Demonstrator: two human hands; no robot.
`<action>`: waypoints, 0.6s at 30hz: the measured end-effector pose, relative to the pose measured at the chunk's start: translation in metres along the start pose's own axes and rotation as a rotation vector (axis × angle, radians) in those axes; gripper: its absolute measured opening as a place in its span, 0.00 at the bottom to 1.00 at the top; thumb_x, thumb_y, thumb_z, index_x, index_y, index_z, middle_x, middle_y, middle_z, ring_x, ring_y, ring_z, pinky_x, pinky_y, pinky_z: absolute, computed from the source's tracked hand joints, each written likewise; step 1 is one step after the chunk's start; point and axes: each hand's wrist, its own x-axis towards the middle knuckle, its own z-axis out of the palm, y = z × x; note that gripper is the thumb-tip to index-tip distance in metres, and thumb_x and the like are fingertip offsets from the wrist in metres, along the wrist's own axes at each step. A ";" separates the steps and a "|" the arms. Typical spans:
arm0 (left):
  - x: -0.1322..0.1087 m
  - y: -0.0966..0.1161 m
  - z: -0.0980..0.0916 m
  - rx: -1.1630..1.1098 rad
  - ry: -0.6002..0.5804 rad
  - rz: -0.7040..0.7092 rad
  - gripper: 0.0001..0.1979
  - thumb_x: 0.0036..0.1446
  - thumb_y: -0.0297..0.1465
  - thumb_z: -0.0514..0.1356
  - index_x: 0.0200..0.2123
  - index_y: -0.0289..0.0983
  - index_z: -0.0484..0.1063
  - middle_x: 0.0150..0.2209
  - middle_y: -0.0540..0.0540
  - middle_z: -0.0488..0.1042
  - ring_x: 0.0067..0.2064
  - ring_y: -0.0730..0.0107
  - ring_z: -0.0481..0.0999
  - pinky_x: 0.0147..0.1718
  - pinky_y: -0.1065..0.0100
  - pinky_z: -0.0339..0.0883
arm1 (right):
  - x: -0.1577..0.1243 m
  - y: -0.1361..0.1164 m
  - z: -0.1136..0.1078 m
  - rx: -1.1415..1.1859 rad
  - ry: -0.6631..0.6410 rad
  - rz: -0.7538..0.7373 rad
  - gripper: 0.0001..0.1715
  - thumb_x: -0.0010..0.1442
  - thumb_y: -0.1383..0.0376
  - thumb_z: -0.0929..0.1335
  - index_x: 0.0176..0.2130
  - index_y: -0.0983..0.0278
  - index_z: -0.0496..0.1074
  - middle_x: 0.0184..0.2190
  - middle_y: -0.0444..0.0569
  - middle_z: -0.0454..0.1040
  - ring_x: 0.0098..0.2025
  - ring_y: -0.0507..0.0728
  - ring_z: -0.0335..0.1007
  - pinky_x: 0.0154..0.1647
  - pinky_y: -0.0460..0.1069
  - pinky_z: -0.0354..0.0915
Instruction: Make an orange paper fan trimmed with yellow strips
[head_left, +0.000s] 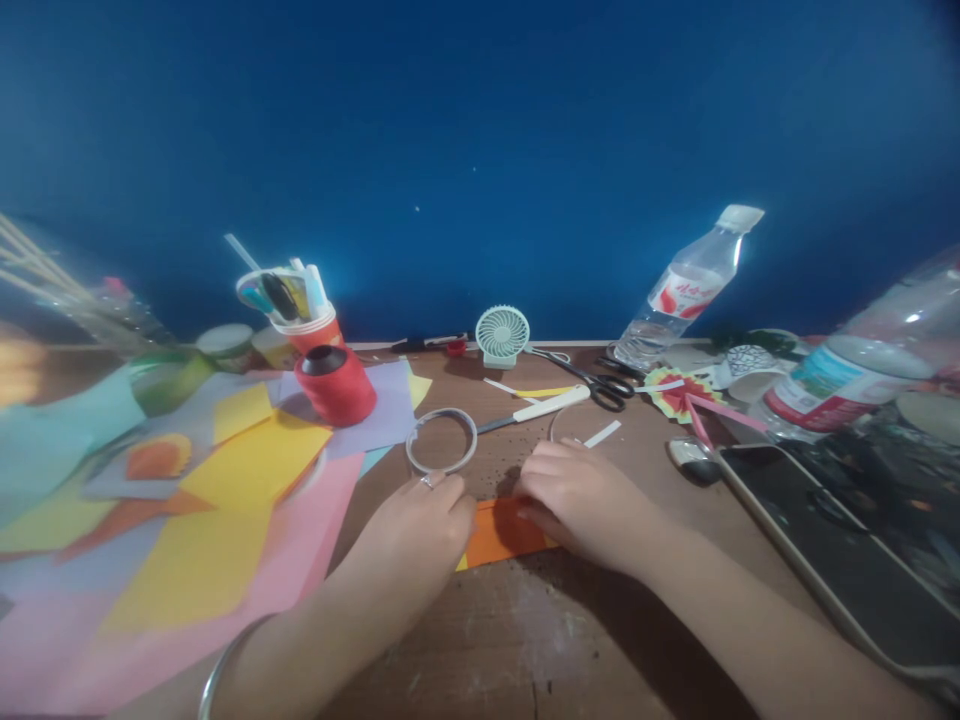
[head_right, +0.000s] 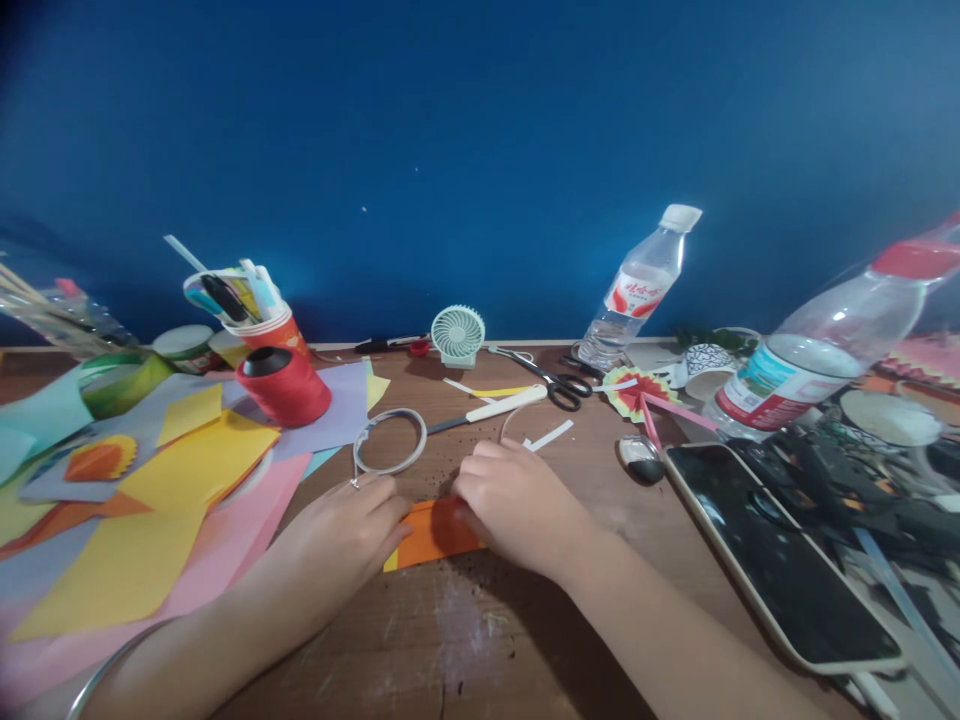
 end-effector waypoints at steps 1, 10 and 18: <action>0.000 0.000 0.000 0.003 -0.003 -0.001 0.11 0.56 0.21 0.48 0.30 0.35 0.69 0.28 0.45 0.67 0.31 0.60 0.67 0.31 0.59 0.64 | 0.000 0.000 0.001 0.009 0.002 0.004 0.05 0.56 0.66 0.65 0.29 0.64 0.69 0.26 0.45 0.69 0.34 0.55 0.61 0.32 0.50 0.51; 0.003 -0.003 -0.010 -0.222 -0.011 -0.094 0.07 0.57 0.27 0.51 0.33 0.35 0.69 0.32 0.45 0.68 0.35 0.63 0.68 0.35 0.61 0.63 | 0.001 0.001 0.005 0.193 0.006 0.061 0.04 0.49 0.71 0.66 0.29 0.64 0.65 0.27 0.45 0.68 0.33 0.54 0.59 0.31 0.47 0.53; 0.006 -0.006 -0.008 -0.525 0.003 -0.201 0.04 0.54 0.26 0.53 0.33 0.37 0.66 0.34 0.47 0.67 0.38 0.63 0.67 0.37 0.60 0.62 | 0.003 0.003 0.013 0.338 0.057 0.071 0.08 0.46 0.76 0.66 0.26 0.64 0.63 0.26 0.43 0.66 0.32 0.53 0.59 0.32 0.46 0.54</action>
